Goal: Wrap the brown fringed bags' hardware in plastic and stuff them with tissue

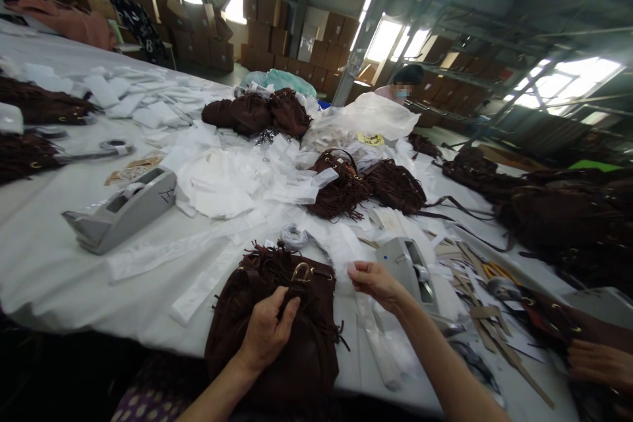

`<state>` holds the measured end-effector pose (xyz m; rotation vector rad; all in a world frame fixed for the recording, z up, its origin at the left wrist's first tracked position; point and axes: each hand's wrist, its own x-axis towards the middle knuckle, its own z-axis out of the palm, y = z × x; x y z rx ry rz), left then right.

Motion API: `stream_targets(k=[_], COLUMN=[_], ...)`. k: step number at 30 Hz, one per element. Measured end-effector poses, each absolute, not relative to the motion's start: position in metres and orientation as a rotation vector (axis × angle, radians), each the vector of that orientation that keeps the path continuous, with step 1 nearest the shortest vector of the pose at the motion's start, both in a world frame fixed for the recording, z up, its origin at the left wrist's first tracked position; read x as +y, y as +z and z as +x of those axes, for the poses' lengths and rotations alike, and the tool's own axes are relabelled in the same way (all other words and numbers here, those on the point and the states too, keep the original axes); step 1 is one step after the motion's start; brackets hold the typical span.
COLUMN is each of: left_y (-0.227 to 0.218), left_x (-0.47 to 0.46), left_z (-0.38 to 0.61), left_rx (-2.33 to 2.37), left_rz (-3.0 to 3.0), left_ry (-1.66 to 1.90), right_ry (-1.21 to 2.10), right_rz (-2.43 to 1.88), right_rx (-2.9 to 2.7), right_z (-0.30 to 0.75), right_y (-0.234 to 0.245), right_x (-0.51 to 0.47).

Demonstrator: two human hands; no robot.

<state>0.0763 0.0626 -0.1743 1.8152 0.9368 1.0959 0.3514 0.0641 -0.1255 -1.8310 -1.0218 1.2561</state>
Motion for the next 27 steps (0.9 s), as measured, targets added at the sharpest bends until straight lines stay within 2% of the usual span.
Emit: stream_targets(k=[8,13,17,22,27], left_y=[-0.17,-0.165,-0.144,-0.114,-0.105], left_x=[0.065,0.074,0.085,0.09,0.09], left_z=[0.077,0.078,0.073,0.067,0.072], left_rx=[0.952,0.96,0.879,0.839,0.815], left_rz=[1.683,1.421,1.15,1.227,1.338], left_ry=[1.035,1.03,1.028,0.795,0.586], right_ry=[1.453,1.358,1.257,1.152,0.974], right_rz=[-1.512,-1.304,-1.196,-1.153,-1.235], right_rx=[-0.68,-0.471,-0.356,-0.337,-0.49], right_z=[0.303,0.26,0.226,0.203,0.194], right_y=[-0.12,-0.114,-0.124,-0.13,-0.128], right_x=[0.023,0.024,0.025,0.023,0.02])
